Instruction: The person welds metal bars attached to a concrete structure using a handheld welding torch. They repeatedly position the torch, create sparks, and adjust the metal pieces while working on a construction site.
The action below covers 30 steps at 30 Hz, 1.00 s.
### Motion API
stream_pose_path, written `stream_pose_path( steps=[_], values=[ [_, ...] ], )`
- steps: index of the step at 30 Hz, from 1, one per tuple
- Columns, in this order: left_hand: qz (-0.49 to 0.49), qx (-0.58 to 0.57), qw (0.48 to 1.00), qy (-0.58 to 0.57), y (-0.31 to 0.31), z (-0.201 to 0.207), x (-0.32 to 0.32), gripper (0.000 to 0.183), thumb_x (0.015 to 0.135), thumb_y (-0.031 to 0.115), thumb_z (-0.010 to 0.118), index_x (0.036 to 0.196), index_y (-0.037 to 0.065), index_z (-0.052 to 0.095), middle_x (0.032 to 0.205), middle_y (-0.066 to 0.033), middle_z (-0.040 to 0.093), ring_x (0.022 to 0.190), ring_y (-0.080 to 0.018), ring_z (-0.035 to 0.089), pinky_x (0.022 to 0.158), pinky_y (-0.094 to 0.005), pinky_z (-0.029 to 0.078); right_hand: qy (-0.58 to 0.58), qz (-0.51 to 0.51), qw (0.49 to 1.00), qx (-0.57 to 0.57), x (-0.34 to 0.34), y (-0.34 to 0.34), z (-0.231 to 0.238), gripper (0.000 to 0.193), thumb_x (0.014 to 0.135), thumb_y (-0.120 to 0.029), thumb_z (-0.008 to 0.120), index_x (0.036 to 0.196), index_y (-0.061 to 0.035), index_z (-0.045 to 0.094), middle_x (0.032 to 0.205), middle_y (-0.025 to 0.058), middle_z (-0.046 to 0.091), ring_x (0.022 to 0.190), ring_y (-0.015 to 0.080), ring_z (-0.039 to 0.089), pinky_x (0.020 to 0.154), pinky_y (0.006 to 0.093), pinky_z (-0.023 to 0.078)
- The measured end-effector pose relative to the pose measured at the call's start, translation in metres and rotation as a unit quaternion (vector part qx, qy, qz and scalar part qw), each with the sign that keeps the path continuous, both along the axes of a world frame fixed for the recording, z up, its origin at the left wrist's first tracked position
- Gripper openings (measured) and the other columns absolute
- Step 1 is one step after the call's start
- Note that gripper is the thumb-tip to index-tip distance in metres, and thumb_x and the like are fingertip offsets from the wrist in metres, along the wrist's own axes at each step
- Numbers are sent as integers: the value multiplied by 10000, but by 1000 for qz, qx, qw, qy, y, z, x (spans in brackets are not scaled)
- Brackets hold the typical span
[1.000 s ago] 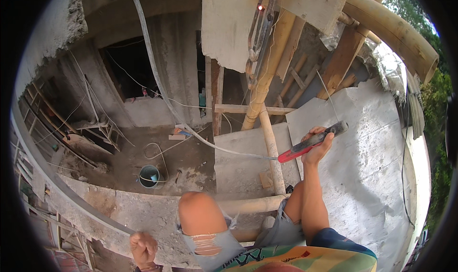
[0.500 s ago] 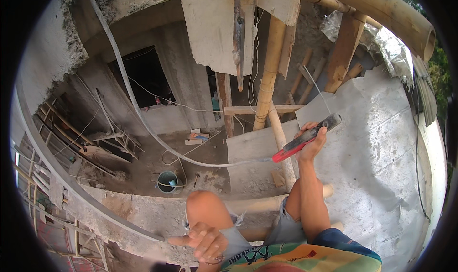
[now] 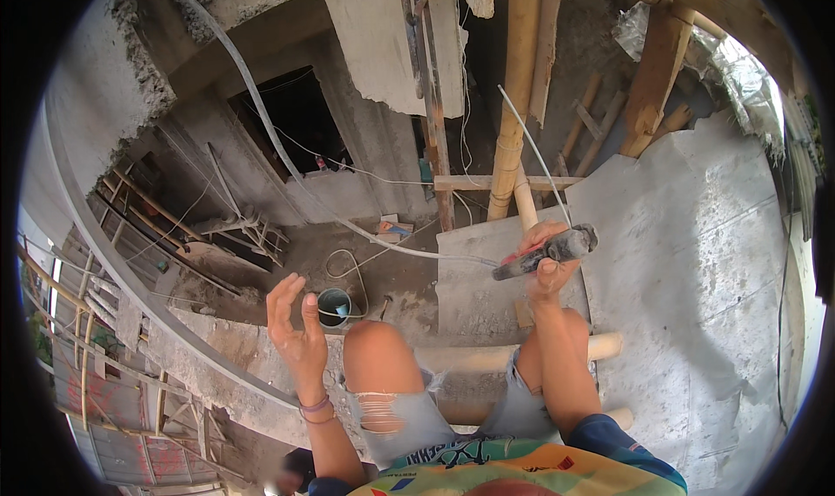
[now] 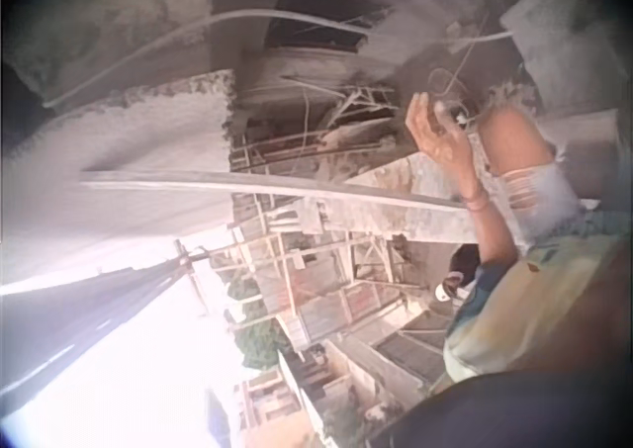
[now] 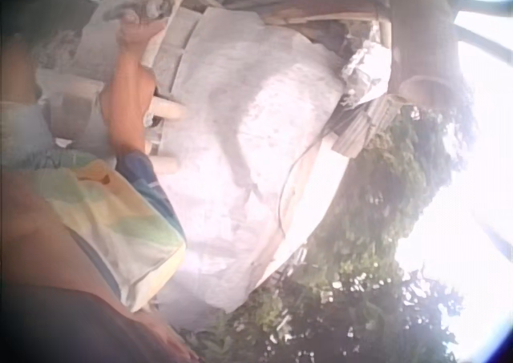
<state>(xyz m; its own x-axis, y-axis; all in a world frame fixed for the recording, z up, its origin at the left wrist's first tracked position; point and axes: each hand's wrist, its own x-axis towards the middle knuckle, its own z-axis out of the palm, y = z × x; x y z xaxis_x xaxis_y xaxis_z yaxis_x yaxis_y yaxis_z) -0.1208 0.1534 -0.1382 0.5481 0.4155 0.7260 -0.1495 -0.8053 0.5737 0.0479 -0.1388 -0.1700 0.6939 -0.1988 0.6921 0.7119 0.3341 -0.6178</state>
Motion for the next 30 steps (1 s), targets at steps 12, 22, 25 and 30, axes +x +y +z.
stream_pose_path(
  steps=[12,22,25,30],
  values=[
    [-70,-228,942,-238,-14,84,79,287,900,77,716,1152,0,600,898,-24,621,717,-46,542,670,-181,415,-58,-12,993,-98,-19,16,37,624,764,-595,785,740,-22,540,678,30,537,605,122,519,522,259,389],
    [-544,-535,560,-321,66,67,127,265,1000,299,559,1085,49,582,829,-37,593,674,-138,464,546,-271,382,-67,-84,986,-124,-11,23,48,657,759,-655,755,738,-27,562,674,13,556,597,113,519,523,260,400],
    [-401,-683,487,-369,93,20,148,191,978,287,575,972,96,571,780,-2,556,636,-124,451,540,-260,368,-72,-92,985,-129,-8,27,54,678,751,-662,757,751,-16,551,672,23,541,585,118,509,518,262,395],
    [-251,-713,546,-363,114,-4,157,156,973,265,575,893,134,549,728,39,517,580,-105,432,523,-250,348,-108,-111,977,-147,0,34,61,661,758,-613,783,784,0,537,699,57,522,571,133,513,491,263,388]
  ],
)
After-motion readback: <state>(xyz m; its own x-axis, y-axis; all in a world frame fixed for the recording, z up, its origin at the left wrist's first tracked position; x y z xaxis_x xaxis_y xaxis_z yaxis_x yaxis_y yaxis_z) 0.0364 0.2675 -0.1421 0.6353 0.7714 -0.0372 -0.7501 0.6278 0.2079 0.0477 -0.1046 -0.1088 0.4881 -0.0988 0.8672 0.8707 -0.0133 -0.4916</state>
